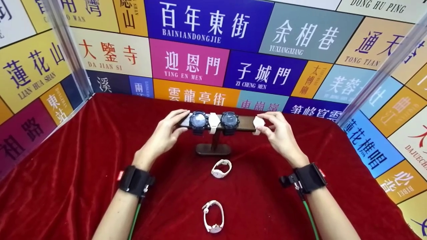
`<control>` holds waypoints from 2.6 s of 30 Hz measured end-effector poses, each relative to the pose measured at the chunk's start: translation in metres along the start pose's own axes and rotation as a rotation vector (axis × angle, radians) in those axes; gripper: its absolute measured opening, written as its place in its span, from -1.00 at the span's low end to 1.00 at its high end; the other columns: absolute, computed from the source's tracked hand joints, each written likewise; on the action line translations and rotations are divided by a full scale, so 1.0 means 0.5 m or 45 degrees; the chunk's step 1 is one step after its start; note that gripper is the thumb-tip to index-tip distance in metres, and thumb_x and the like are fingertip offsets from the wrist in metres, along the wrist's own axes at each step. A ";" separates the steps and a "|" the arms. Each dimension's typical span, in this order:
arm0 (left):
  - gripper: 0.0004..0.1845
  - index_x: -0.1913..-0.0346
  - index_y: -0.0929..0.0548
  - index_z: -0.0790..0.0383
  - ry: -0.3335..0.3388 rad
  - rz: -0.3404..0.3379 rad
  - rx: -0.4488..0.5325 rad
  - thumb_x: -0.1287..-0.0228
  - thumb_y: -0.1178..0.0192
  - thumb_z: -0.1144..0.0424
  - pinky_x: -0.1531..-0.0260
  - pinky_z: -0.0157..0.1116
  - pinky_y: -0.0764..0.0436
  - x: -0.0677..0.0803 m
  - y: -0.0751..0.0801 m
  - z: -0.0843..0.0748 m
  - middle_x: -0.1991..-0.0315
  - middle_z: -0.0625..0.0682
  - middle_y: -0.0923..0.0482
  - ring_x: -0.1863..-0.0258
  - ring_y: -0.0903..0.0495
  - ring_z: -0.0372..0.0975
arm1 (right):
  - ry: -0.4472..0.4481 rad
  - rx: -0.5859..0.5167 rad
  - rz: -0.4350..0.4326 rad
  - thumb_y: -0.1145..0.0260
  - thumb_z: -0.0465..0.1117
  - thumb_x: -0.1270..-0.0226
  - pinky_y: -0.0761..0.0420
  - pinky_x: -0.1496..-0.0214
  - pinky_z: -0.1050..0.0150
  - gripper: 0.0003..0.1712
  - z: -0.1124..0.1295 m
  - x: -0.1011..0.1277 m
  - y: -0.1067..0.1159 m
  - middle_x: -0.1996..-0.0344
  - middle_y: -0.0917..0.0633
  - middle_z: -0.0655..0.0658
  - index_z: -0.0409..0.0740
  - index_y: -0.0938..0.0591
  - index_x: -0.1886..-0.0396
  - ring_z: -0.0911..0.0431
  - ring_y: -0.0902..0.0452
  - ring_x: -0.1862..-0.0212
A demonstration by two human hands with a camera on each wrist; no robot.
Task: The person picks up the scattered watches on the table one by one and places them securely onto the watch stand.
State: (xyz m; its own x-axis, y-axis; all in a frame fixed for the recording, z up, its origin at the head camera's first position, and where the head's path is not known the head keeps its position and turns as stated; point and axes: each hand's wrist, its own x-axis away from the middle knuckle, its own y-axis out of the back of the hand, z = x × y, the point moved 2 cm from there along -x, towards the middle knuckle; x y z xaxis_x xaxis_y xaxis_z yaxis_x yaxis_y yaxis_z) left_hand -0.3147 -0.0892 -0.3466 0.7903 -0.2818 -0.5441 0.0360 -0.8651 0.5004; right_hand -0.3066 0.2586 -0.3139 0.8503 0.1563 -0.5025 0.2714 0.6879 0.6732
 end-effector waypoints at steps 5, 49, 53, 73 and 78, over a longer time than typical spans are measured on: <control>-0.46 -0.37 -0.49 0.32 -0.018 -0.003 -0.007 -0.32 -0.22 0.51 -0.29 -0.09 -0.56 -0.001 0.002 0.003 -0.34 0.25 -0.45 -0.32 -0.48 0.04 | 0.014 -0.062 0.023 -0.44 -0.33 -0.21 -0.49 -0.14 0.49 -0.53 -0.011 -0.006 0.001 -0.13 -0.68 -0.19 -0.21 -0.68 -0.16 -0.03 -0.55 -0.20; -0.45 -0.41 -0.43 0.32 -0.016 0.022 -0.115 -0.37 -0.18 0.47 -0.49 -0.02 -0.32 -0.004 -0.004 0.002 -0.40 0.25 -0.41 -0.44 -0.37 0.09 | 0.206 -0.022 0.033 -0.53 -0.18 -0.13 -0.55 -0.21 0.06 -0.49 0.033 -0.031 -0.054 -0.07 -0.75 -0.16 -0.13 -0.72 -0.13 -0.08 -0.58 -0.12; -0.42 -0.46 -0.36 0.30 0.014 0.065 -0.150 -0.41 -0.14 0.46 -0.55 0.04 -0.17 -0.007 -0.005 -0.005 -0.49 0.22 -0.30 -0.55 -0.14 0.15 | 0.160 0.002 0.075 -0.52 -0.16 -0.16 -0.50 -0.33 0.02 -0.44 0.039 -0.029 -0.049 -0.15 -0.71 -0.17 -0.14 -0.68 -0.19 -0.10 -0.53 -0.21; -0.23 -0.60 -0.10 0.07 -0.253 0.164 -0.368 -0.47 -0.05 -0.12 -0.60 0.11 0.09 0.053 0.034 -0.228 -0.61 0.11 -0.03 -0.65 0.17 0.01 | 0.670 0.099 -0.008 -0.59 -0.14 -0.02 -0.50 -0.34 0.29 -0.21 0.203 0.061 0.016 -0.42 -0.44 -0.23 -0.17 -0.58 -0.31 -0.06 -0.37 -0.36; -0.23 -0.52 -0.28 0.15 -0.564 0.117 -0.414 -0.37 -0.21 -0.12 -0.57 -0.01 -0.15 0.088 0.031 -0.286 -0.52 0.18 -0.23 -0.57 -0.15 -0.02 | 0.915 0.154 0.067 -0.62 -0.15 0.01 -0.54 -0.31 0.07 -0.26 0.231 0.089 0.003 -0.28 -0.55 -0.29 -0.17 -0.63 -0.24 -0.14 -0.47 -0.29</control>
State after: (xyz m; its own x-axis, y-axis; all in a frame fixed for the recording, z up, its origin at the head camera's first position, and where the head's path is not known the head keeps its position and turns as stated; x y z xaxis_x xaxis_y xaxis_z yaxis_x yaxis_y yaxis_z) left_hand -0.1918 -0.0557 -0.2663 0.4691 -0.5580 -0.6845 0.2215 -0.6760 0.7028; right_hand -0.2164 0.1848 -0.2726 0.3688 0.6421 -0.6720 0.3216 0.5902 0.7404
